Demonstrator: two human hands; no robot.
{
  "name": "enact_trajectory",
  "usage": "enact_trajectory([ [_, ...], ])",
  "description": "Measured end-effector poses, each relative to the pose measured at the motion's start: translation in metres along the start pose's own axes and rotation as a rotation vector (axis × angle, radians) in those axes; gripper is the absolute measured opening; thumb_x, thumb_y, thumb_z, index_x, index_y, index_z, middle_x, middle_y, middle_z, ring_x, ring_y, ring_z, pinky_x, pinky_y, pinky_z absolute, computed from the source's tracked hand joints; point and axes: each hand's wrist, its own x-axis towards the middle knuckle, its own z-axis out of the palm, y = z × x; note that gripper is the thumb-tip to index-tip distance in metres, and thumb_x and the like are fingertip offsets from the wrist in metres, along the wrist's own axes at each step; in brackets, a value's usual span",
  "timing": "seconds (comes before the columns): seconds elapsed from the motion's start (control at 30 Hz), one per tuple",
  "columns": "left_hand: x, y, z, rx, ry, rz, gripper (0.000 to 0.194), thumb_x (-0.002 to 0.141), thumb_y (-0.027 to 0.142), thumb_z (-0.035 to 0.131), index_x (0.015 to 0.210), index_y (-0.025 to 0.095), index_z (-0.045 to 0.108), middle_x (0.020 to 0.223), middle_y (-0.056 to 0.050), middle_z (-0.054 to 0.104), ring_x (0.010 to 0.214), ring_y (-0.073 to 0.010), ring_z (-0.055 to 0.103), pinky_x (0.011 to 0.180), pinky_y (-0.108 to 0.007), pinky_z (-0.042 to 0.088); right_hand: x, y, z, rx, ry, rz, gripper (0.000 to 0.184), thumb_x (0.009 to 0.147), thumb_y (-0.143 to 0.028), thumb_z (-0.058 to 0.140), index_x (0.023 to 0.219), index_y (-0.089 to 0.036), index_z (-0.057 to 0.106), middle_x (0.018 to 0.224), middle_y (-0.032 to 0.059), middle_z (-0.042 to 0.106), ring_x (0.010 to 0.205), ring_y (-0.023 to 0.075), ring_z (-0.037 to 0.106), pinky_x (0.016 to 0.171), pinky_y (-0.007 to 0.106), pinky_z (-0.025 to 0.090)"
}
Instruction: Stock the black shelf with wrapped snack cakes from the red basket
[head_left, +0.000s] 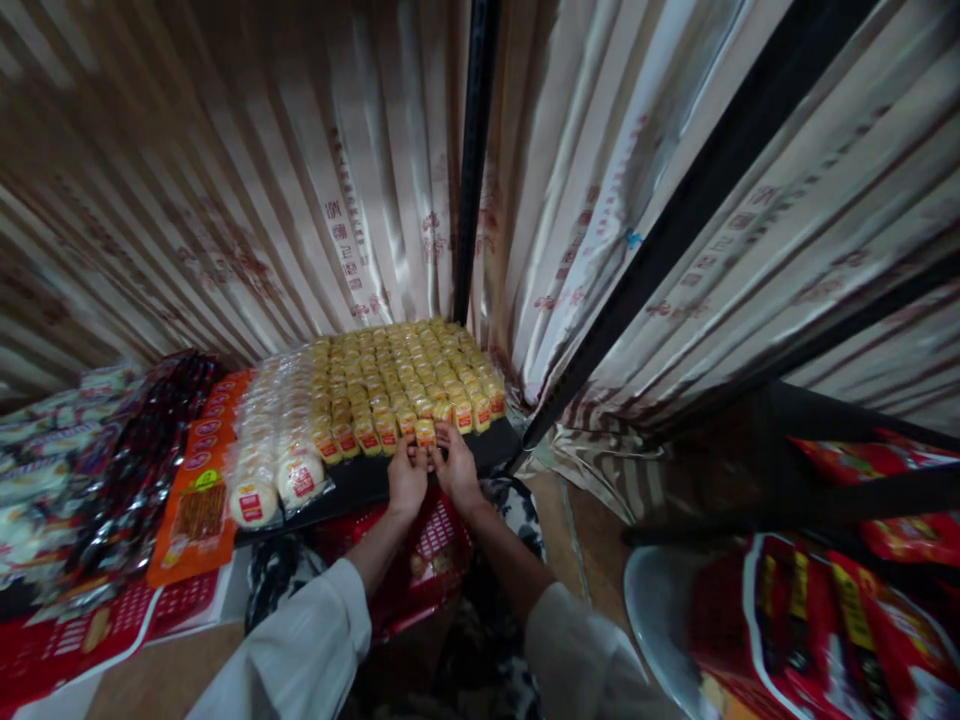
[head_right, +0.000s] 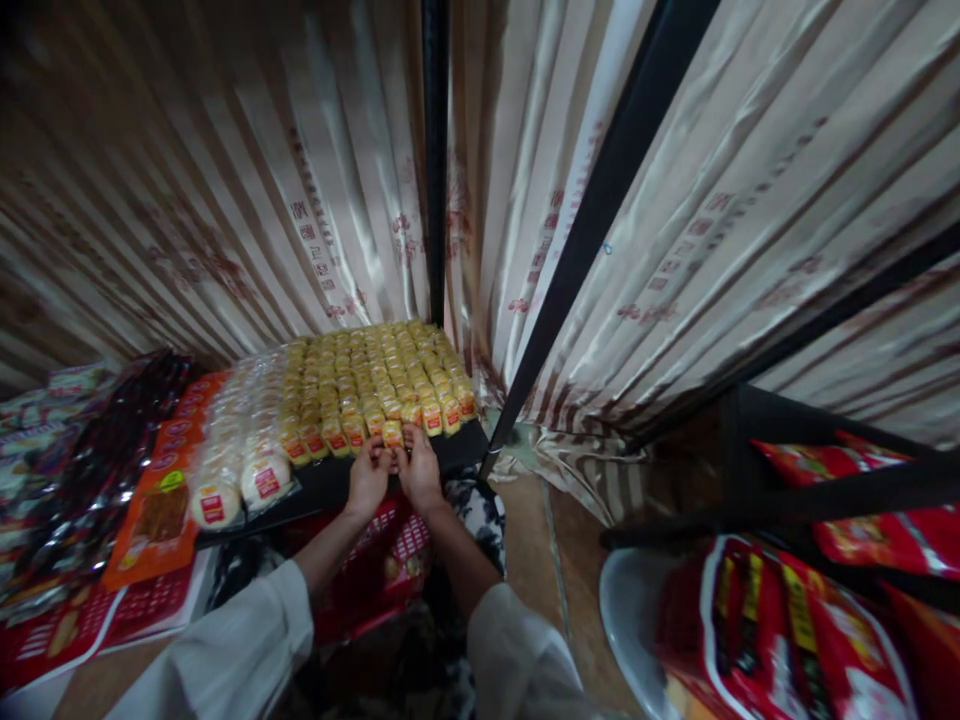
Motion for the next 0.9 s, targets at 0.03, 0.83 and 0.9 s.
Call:
enact_trajectory([
  [0.03, 0.001, -0.002, 0.0, 0.006, 0.008, 0.011, 0.023, 0.084, 0.013, 0.047, 0.106, 0.015, 0.051, 0.077, -0.001, 0.063, 0.063, -0.0113, 0.064, 0.063, -0.022, 0.054, -0.001, 0.0, 0.0, -0.016, 0.008, -0.013, 0.033, 0.077, -0.015, 0.048, 0.109, -0.019, 0.054, 0.105, 0.0085, 0.06, 0.091, 0.0178, 0.061, 0.086, 0.035, 0.05],
  [0.83, 0.015, -0.016, 0.009, 0.182, 0.093, 0.133, 0.02, 0.082, 0.037, 0.052, 0.086, 0.018, 0.05, 0.063, 0.004, 0.055, 0.049, -0.009, 0.059, 0.046, -0.017, 0.045, 0.001, 0.006, -0.005, -0.103, 0.131, -0.025, 0.02, 0.088, -0.028, 0.042, 0.099, -0.018, 0.055, 0.097, 0.0088, 0.053, 0.084, 0.0151, 0.058, 0.077, 0.029, 0.051],
  [0.9, 0.017, -0.019, 0.009, 0.182, 0.105, 0.165, 0.02, 0.082, 0.039, 0.05, 0.082, 0.018, 0.05, 0.062, 0.005, 0.054, 0.047, -0.0084, 0.058, 0.048, -0.017, 0.045, 0.001, 0.006, -0.004, -0.138, 0.149, -0.059, 0.016, 0.087, -0.026, 0.043, 0.094, -0.019, 0.056, 0.093, 0.0073, 0.054, 0.083, 0.0148, 0.057, 0.077, 0.029, 0.051],
])
